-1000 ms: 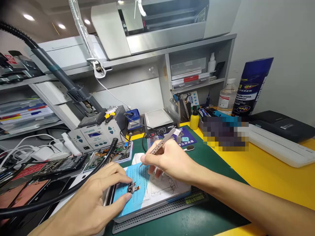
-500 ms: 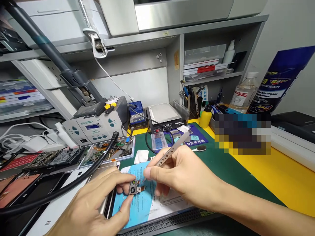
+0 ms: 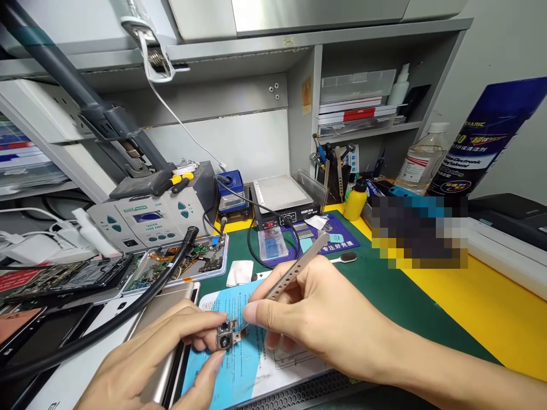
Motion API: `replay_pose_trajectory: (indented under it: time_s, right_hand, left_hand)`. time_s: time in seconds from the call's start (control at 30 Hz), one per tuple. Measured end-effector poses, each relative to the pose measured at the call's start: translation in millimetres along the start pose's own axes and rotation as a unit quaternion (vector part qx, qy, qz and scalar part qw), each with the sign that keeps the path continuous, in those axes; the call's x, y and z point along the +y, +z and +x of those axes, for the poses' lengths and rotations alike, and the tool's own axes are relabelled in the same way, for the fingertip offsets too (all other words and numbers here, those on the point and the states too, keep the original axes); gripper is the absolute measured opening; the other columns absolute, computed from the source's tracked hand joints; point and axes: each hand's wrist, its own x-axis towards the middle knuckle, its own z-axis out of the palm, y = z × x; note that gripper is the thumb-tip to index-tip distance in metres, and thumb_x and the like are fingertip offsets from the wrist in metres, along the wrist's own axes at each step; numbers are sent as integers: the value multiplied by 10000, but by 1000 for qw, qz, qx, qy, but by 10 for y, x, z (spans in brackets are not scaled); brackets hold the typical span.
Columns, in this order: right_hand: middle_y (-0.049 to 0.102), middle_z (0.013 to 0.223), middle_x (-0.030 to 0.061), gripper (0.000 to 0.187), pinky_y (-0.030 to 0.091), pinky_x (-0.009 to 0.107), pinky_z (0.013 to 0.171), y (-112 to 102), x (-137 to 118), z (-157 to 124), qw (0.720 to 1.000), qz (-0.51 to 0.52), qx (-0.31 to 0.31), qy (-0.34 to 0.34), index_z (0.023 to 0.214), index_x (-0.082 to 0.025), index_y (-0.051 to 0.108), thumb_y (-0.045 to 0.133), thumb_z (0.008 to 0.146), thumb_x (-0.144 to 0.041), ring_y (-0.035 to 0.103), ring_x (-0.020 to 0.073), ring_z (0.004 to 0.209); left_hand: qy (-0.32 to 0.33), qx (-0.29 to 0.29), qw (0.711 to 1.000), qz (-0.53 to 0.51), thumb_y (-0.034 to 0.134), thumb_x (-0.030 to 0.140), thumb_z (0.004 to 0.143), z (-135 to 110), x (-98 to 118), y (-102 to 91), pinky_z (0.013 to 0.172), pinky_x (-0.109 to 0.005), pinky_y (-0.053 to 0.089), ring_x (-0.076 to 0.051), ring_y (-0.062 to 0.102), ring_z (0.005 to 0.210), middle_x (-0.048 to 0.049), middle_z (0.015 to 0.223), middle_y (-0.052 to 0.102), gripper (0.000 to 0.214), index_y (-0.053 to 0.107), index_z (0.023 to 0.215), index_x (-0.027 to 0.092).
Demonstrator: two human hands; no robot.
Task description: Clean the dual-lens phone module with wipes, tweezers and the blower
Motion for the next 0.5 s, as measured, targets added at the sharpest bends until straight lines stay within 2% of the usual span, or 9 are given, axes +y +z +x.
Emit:
replay_pose_trajectory:
  time_s: [0.17,0.33,0.5]
  right_hand:
    - [679,531,28,421,498,272,478,10,-31,-30,1000,23,-12,18,788,-149,751,850,642,-532,638,179,491]
    - [690,542,24,274,499,221,491,-27,-54,-29,996,64,-56,33,741,-148,708,863,695,-369,606,130,489]
    - [699,555,26,224,512,209,490,-40,-33,-29,993,95,-61,33,747,-141,694,847,724,-302,593,111,465]
  left_hand:
    - [-6,26,1000,1,607,25,798,3,18,-15,676,-199,546,-107,640,706,47,799,648,403,585,1133,249]
    - [-3,37,999,-3,619,34,798,-4,26,-16,683,-193,540,-103,637,710,53,801,647,406,585,1138,252]
    - [-7,34,999,-2,617,25,801,0,27,-13,700,-180,532,-97,640,729,56,810,644,425,575,1157,251]
